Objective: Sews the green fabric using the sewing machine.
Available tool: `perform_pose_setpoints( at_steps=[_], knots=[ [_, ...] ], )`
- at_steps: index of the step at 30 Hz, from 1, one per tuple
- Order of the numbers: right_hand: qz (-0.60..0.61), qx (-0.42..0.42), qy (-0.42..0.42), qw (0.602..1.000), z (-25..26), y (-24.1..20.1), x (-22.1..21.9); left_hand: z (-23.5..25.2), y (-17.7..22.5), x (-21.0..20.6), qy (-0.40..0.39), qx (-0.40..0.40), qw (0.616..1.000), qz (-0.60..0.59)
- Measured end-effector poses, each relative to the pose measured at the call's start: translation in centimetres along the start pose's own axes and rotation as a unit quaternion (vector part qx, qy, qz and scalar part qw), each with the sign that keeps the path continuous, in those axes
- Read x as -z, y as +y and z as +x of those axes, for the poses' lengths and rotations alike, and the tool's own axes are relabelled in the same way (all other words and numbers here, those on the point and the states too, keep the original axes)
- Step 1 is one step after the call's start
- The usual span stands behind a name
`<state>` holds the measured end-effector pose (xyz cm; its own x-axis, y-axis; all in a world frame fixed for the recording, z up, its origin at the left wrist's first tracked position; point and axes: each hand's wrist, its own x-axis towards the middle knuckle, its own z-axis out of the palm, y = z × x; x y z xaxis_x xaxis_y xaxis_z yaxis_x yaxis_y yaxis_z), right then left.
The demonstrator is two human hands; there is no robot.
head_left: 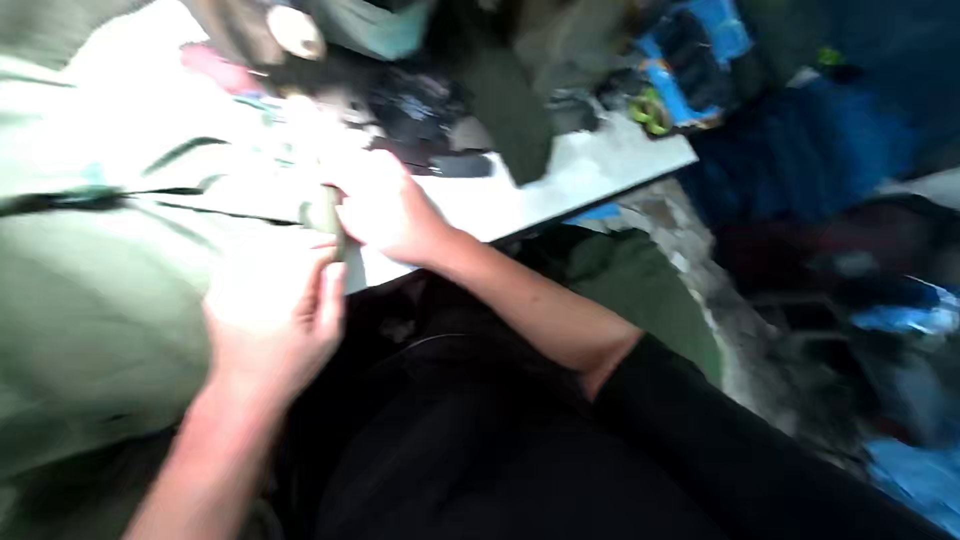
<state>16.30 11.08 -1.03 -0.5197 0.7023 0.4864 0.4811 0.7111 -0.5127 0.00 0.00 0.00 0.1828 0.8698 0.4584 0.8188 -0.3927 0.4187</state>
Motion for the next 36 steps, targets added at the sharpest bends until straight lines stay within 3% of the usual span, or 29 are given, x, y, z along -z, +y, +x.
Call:
perform_pose_setpoints(
  at_steps=[3, 7, 14, 21, 24, 27, 29, 33, 36],
  knots=[
    [-0.030, -0.011, -0.032, 0.999, 0.9, 0.8, -0.1, 0.9, -0.1, -0.1, 0.013, -0.029, 0.999, -0.012],
    [0.047, 0.094, 0.051, 0.993, -0.3, 0.5, 0.4, 1.3, -0.6, 0.2, 0.028, -0.039, 0.998, -0.043],
    [-0.034, 0.067, -0.031, 0.997, 0.5, 1.3, 0.3, 1.6, -1.1, 0.4, 0.009, -0.066, 0.997, -0.032],
    [-0.002, 0.135, -0.009, 0.991, -0.4, 1.2, 0.6, 1.8, -1.3, 0.3, -0.011, -0.067, 0.996, -0.064],
    [-0.018, 0.132, -0.031, 0.991, -1.1, 1.5, 0.6, 3.2, -1.5, 1.1, -0.063, 0.000, 0.993, -0.096],
    [-0.031, 0.106, -0.059, 0.992, -1.7, 1.8, 0.3, 6.7, -2.1, 1.7, -0.078, 0.110, 0.990, -0.041],
    [-0.033, 0.098, -0.059, 0.993, -1.8, 1.9, 0.1, 9.3, -2.4, 1.4, -0.128, 0.160, 0.979, -0.002],
    [-0.029, 0.098, -0.048, 0.994, -1.7, 1.8, 0.0, 12.3, -3.3, -0.8, -0.247, 0.229, 0.941, 0.042],
    [-0.025, 0.100, -0.043, 0.994, -1.7, 1.7, 0.0, 12.3, -3.6, -0.9, -0.259, 0.217, 0.936, 0.097]
  ],
)
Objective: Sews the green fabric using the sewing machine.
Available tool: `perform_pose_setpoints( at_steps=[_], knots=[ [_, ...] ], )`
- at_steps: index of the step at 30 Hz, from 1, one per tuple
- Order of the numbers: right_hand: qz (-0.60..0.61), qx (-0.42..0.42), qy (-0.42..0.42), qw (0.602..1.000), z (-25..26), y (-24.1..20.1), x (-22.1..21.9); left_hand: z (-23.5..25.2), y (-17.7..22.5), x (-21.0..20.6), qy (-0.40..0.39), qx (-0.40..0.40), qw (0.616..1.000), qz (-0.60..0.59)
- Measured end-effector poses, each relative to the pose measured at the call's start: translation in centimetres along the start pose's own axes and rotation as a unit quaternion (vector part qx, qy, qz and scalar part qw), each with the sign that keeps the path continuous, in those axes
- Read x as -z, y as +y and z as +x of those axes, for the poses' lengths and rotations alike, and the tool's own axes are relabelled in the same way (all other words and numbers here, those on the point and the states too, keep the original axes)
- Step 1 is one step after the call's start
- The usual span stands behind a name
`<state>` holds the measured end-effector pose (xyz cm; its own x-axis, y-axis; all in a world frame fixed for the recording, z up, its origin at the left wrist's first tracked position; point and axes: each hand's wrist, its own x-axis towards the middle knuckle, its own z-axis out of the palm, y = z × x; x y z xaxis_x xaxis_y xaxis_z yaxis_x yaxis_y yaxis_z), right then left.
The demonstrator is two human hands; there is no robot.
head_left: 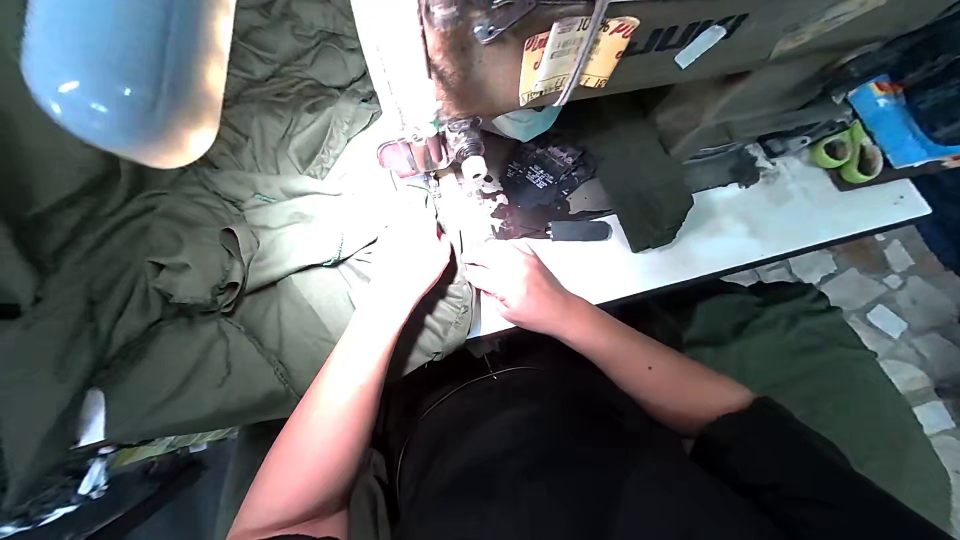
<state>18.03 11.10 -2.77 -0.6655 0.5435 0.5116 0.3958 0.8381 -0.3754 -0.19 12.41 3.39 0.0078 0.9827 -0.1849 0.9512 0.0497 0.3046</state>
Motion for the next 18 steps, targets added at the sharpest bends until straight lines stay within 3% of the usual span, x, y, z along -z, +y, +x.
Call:
perform_pose_setpoints(
  at_steps=[3, 6, 8, 14, 18],
  knots=[
    [-0.018, 0.011, 0.001, 1.000, -0.1, -0.1, 0.0, -1.4, 0.0, 0.4, 0.070, -0.005, 0.992, 0.105],
    [-0.027, 0.026, 0.007, 0.999, -0.1, 0.0, -0.1, -1.4, -1.2, 0.2, 0.189, -0.151, 0.967, 0.085],
    [-0.031, 0.030, 0.005, 0.999, -0.1, 0.0, -0.1, -0.2, -2.4, -0.1, 0.206, -0.210, 0.954, 0.054],
    [-0.033, 0.003, -0.023, 0.999, 0.8, 0.2, 0.5, 2.7, -3.6, -0.2, 0.103, -0.033, 0.983, 0.147],
    [-0.023, -0.049, -0.007, 0.999, 1.6, 1.0, 0.2, 5.4, -4.1, -0.3, 0.132, -0.044, 0.984, 0.114]
  ],
)
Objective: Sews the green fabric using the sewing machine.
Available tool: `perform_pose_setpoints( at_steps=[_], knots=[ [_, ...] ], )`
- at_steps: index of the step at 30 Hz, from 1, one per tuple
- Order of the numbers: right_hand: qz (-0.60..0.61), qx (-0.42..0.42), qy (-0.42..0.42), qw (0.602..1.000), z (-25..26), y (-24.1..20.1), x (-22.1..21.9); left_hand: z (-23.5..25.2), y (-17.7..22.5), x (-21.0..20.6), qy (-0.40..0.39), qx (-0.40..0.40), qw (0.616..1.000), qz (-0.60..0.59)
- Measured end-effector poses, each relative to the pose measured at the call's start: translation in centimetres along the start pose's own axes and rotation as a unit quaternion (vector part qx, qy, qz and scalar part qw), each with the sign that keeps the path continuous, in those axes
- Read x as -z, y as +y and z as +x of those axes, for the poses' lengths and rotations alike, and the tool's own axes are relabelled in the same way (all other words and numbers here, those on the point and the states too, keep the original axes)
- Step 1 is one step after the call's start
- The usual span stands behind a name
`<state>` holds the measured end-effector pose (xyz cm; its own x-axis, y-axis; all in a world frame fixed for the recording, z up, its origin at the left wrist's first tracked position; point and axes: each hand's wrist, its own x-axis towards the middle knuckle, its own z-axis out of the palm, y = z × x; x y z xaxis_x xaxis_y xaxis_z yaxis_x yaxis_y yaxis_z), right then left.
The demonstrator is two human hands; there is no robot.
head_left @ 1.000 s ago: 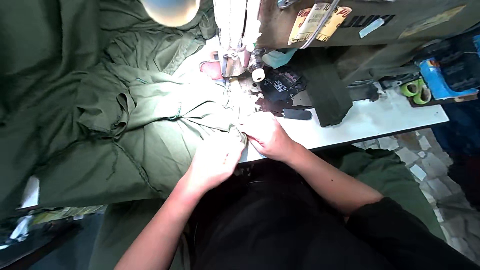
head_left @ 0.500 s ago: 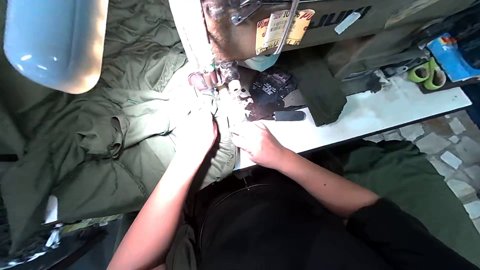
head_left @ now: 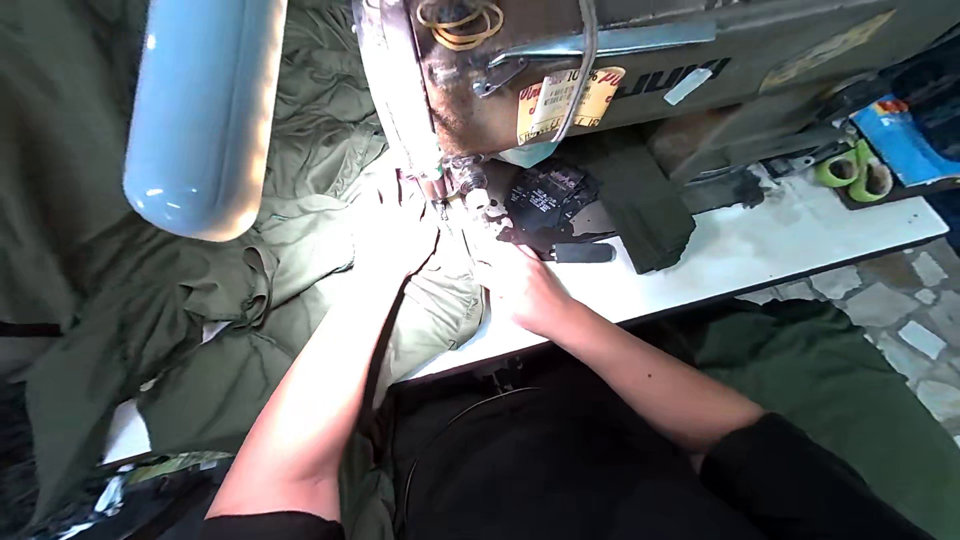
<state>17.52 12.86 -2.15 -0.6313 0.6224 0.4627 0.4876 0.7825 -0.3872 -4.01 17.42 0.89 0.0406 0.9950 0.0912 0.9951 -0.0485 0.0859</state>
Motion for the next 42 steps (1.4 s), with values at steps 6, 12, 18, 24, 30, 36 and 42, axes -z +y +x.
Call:
perform_pose_setpoints(
  at_steps=[6, 12, 18, 24, 30, 36, 42],
  knots=[
    [-0.019, 0.009, 0.028, 0.999, 0.2, 0.2, -0.7, 1.1, -0.4, -1.1, 0.034, -0.016, 0.999, -0.032],
    [-0.029, 0.025, 0.008, 0.999, 0.4, -0.2, -0.5, -5.1, -1.5, -1.0, 0.107, -0.163, 0.976, -0.101],
    [-0.058, 0.073, -0.087, 0.992, 1.5, -0.3, 0.1, -4.3, -4.3, -0.9, 0.142, -0.210, 0.962, -0.104],
    [-0.046, 0.096, -0.100, 0.989, 1.7, 0.0, 0.6, -5.5, -1.0, 0.9, 0.151, -0.170, 0.962, -0.150],
    [-0.036, 0.086, -0.102, 0.990, 1.9, -0.5, 0.6, -7.8, 1.3, 0.2, 0.096, -0.201, 0.934, -0.278],
    [-0.056, 0.105, -0.090, 0.989, 1.9, -0.8, 0.6, -8.5, 2.0, -0.4, -0.052, -0.164, 0.968, -0.183],
    [-0.071, 0.097, -0.087, 0.989, 1.4, -0.7, 0.0, -9.3, 2.5, -0.6, -0.009, -0.154, 0.977, -0.149]
  ],
)
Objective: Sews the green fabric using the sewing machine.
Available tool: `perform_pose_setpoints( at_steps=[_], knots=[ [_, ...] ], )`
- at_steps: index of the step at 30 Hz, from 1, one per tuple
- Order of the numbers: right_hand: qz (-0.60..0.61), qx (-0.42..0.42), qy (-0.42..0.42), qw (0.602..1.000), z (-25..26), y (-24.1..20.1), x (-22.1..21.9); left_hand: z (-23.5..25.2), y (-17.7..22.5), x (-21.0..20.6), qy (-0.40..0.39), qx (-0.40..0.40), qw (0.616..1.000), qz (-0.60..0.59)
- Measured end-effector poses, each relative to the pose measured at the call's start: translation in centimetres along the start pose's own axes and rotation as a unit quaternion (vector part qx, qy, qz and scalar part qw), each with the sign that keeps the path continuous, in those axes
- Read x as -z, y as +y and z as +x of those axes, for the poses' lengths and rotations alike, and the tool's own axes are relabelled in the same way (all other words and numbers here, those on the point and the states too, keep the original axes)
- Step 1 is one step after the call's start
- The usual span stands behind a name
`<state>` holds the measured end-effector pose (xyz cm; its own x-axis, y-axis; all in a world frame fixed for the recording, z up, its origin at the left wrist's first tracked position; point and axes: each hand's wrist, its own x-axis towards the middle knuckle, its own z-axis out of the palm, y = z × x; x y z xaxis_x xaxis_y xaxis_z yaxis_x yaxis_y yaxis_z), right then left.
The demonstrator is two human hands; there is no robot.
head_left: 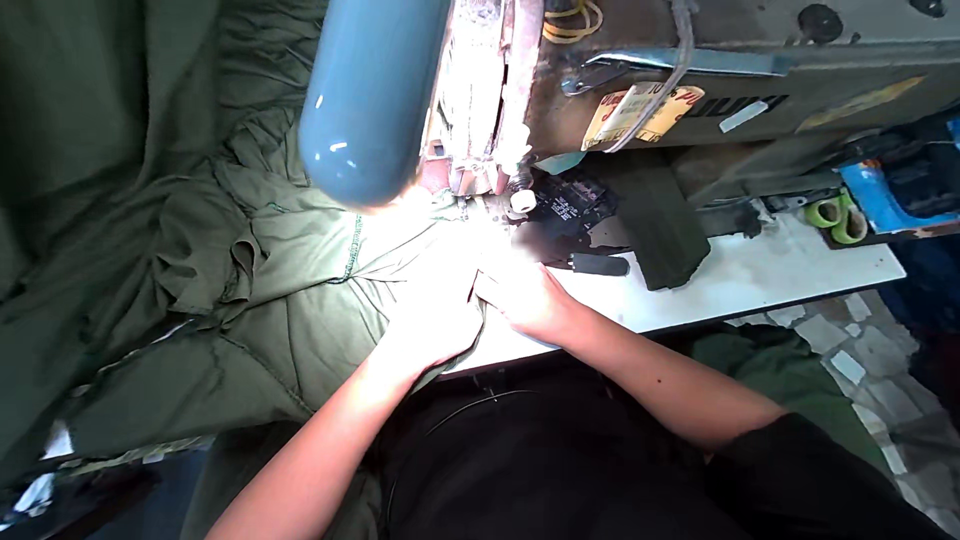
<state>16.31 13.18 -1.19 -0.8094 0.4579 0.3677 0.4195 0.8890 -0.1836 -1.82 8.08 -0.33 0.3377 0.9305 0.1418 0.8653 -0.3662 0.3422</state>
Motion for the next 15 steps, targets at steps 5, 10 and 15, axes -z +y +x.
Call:
perform_pose_setpoints(
  at_steps=[5, 10, 15],
  knots=[
    [0.004, -0.002, 0.017, 1.000, -0.1, 0.0, -0.5, 1.4, -1.7, 0.2, 0.044, -0.068, 0.996, 0.028],
    [0.008, 0.004, 0.027, 1.000, -0.1, 0.2, -0.7, 3.2, -3.0, 1.5, 0.064, -0.096, 0.992, -0.047],
    [0.065, -0.047, -0.002, 0.997, 1.1, 0.9, 0.9, 2.9, -3.2, 0.0, 0.083, -0.082, 0.993, -0.030]
  ],
)
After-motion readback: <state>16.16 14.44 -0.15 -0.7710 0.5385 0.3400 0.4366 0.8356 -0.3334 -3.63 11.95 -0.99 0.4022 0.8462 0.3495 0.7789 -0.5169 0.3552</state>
